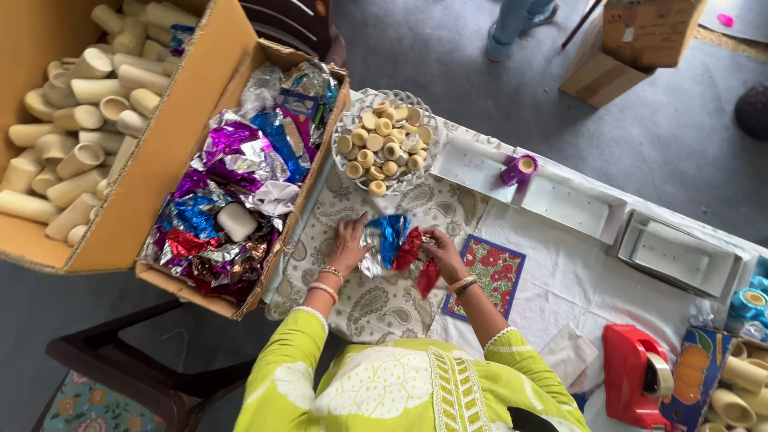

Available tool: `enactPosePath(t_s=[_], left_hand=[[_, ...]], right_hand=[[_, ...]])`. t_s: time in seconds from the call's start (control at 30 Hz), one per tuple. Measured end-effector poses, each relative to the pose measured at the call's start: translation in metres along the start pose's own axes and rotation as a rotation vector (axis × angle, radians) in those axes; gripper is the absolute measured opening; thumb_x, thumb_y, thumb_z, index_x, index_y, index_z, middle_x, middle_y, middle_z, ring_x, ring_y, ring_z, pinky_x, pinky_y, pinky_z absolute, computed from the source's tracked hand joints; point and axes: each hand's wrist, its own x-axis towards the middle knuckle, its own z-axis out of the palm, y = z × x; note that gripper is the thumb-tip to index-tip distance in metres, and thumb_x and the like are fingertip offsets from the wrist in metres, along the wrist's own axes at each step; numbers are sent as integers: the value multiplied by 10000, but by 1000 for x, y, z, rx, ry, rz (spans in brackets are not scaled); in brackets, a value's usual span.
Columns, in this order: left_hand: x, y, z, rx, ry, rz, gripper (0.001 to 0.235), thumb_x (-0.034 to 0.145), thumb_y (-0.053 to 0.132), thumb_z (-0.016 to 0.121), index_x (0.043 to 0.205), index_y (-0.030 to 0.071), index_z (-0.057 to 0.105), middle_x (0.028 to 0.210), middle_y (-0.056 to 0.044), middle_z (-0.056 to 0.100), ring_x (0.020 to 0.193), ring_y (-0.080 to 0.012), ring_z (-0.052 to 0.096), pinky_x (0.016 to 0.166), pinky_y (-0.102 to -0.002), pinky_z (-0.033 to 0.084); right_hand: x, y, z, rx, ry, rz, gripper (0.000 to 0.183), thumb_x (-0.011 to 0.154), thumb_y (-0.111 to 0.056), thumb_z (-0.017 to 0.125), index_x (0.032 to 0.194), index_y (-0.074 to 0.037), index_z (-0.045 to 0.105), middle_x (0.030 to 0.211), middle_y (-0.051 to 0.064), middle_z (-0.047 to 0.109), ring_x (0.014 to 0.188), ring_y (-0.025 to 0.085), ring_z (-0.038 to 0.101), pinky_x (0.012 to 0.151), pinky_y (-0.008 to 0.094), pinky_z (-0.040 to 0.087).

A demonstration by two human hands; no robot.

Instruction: The person cuts a piece of blue metallic foil with scissors, then wraps a beige cone-shaped object with the foil. They secure the wrapped cone using a red tape dispenser and place the finished item on the table.

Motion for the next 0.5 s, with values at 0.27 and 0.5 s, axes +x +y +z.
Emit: enactPosePath(t_s=[0.27,0.5], left_hand=[[14,-30,72,-110,5,-226,226,834,121,747,1037,83,656,1019,-135,698,999,-359,619,900,-469,493],[38,66,62,-778,-64,-252,455,822,-46,579,1259,74,620,1073,-109,701,994,-159,653,882,-275,509]], right_hand=[[-55,25,-87,-45,362,-79,379,932,29,537,1282,-78,634,970,-20,660,790,60,568,680,224,462],[-116,80,-159,-120,566,-120,199,1095,-139,661,1061,38,746,843,78,684,731,117,589,651,265,483]])
